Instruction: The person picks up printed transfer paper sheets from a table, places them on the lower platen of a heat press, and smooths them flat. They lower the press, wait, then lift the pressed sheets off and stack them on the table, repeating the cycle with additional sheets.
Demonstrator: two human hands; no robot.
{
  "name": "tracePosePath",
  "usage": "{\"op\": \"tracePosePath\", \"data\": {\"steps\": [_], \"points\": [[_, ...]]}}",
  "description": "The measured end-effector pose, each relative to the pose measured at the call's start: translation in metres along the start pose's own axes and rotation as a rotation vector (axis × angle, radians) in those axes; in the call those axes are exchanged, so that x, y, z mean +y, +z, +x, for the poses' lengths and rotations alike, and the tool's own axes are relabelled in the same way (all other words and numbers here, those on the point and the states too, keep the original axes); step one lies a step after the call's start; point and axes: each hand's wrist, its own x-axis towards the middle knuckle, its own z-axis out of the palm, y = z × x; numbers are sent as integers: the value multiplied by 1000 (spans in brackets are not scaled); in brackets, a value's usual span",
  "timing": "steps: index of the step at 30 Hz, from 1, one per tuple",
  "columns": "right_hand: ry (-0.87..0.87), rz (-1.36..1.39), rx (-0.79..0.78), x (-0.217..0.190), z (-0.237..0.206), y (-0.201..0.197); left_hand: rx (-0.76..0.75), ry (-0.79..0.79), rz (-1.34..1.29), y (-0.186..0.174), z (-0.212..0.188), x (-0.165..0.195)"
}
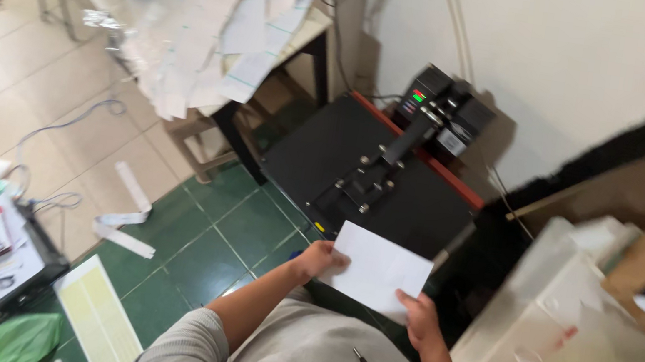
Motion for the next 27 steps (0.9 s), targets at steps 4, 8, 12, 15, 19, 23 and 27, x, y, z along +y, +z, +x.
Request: {"op": "tracePosePath", "data": {"steps": [4, 8, 12, 15, 19, 23, 27], "points": [[-89, 274, -65, -12, 20, 14, 55, 166, 76, -27, -7, 1], [113, 557, -174, -12, 26, 51, 295, 273, -252, -53, -6, 23], [372, -154, -444, 8, 29, 123, 440, 245, -636, -39, 2, 49], [243, -123, -767, 16, 39, 181, 347, 169, -735, -27, -5, 57], [238, -174, -755, 11, 52, 226, 176, 87, -825, -70, -33, 79], [309, -223, -780, 31, 51, 267, 109, -74, -705, -125, -62, 71], [502, -112, -737, 52, 52, 314, 125, 62, -897, -167, -73, 53]]}}
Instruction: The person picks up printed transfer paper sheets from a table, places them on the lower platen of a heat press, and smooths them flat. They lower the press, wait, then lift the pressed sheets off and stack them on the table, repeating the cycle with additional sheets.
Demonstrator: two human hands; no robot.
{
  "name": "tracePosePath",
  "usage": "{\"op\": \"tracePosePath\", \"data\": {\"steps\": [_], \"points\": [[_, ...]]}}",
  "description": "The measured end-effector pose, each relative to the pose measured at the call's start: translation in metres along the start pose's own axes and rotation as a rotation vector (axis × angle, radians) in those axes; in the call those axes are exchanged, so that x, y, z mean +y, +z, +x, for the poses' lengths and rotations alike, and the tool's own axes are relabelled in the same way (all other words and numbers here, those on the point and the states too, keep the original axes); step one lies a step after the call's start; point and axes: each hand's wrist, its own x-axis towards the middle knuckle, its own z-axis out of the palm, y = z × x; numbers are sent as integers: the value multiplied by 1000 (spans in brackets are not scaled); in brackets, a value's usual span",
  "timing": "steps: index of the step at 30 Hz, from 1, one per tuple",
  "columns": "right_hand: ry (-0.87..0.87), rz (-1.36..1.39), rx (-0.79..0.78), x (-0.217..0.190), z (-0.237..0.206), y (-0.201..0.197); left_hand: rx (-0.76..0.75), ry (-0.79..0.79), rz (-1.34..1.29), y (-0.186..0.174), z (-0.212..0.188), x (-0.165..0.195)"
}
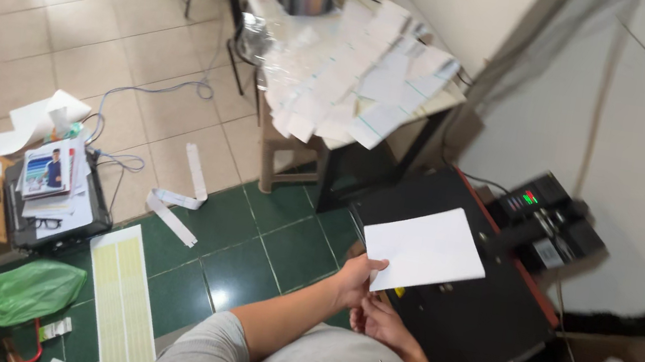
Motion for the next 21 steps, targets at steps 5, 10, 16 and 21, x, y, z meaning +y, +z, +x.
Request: {"op": "tracePosePath", "data": {"steps": [5, 10, 16, 21], "points": [[-65, -50, 155, -25, 50, 40, -107, 291, 23, -17, -2, 55], [-327, -645, 93, -70, 86, 72, -227, 255, -317, -37, -15, 142], [-809, -1128, 464, -80, 103, 158, -343, 256, -532, -75, -42, 200], [-1115, -1564, 275, -91, 115, 191, -345, 209, -476, -104, -38, 196]]}}
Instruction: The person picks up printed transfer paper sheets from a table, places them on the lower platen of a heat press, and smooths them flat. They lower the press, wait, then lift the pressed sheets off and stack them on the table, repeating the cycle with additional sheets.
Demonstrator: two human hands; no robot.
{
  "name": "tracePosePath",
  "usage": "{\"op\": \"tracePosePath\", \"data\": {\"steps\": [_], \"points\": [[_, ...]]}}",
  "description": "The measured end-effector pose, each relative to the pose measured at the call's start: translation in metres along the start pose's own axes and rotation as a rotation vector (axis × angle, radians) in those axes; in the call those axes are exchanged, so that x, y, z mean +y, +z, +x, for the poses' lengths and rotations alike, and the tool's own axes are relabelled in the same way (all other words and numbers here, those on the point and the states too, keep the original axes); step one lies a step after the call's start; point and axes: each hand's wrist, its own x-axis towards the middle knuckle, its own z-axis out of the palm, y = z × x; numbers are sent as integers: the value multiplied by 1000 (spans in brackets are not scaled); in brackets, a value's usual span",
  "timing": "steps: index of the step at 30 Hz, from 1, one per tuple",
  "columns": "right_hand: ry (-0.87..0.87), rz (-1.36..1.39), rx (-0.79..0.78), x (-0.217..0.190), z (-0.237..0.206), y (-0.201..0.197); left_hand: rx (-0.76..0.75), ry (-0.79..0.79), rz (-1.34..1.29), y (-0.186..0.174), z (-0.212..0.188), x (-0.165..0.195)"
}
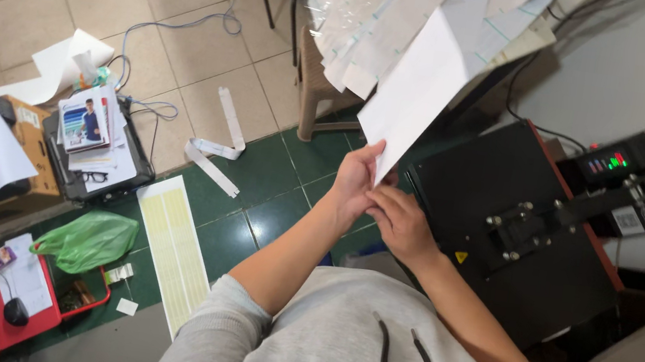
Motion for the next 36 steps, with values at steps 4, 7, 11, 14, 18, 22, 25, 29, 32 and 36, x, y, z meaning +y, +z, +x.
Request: {"op": "tracePosePath", "data": {"steps": [4, 7, 11, 14, 18, 22, 25, 29, 32, 36], "points": [[-10, 114, -48, 6, 2, 25, 38, 2, 24, -25, -11, 12], [-113, 165, -27, 19, 12, 44, 67, 50, -3, -18, -25, 30], [-326, 177, 14, 45, 51, 61, 169, 176, -12, 27, -33, 69], [-333, 261, 56, 57, 86, 71, 50, 206, -150, 58, -31, 108], [-231, 316, -7, 78, 145, 73, -155, 306, -223, 79, -3, 150], [-293, 346, -50, 107, 192, 64, -126, 305, -246, 79, 44, 174], [-285, 401, -36, 130, 215, 62, -30, 297, -266, 75, 80, 190], [9, 446, -88, 144, 225, 64, -87, 309, -332, 64, 103, 194], [172, 393, -235, 152, 241, 61, -56, 332, -246, 60, 121, 206], [100, 444, -328, 157, 262, 64, -93, 244, -268, 54, 142, 227]]}}
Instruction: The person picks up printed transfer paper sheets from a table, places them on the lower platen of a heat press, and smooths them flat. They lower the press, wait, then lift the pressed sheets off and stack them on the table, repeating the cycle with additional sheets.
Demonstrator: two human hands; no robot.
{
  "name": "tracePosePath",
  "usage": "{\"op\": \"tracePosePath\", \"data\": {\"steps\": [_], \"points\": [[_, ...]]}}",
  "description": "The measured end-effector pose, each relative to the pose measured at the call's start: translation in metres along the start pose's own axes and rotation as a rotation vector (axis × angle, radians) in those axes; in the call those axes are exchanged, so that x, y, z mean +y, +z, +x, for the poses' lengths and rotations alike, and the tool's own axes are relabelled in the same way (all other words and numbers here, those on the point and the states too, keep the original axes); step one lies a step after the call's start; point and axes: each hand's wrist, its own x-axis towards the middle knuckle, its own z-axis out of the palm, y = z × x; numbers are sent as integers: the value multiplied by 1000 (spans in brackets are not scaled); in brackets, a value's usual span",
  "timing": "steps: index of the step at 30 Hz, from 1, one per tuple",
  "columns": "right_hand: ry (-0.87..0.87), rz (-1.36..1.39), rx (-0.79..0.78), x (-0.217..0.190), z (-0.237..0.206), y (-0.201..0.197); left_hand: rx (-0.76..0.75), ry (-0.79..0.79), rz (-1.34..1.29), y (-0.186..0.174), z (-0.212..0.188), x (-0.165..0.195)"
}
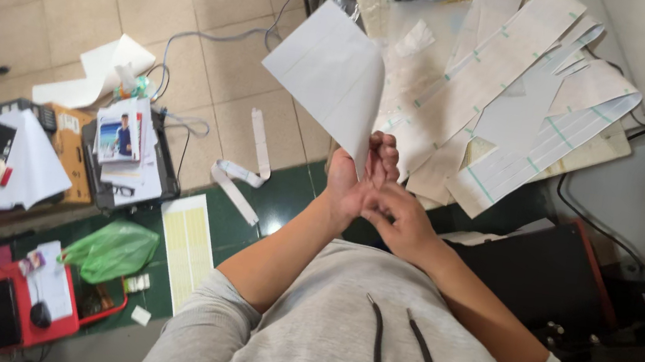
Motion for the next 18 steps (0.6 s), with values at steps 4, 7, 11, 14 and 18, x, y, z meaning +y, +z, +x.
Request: {"op": "tracePosePath", "data": {"steps": [4, 7, 11, 14, 18], "points": [[139, -14, 168, 19, 15, 10, 72, -78, 40, -6, 39, 15], [630, -57, 203, 52, 21, 6, 236, -135, 80, -19, 65, 9], [810, 491, 168, 87, 12, 11, 223, -324, 202, -40, 90, 3], [821, 797, 259, 96, -7, 21, 198, -469, 131, -46, 97, 1], [776, 765, 360, 98, -12, 31, 211, -468, 312, -34, 99, -9]]}}
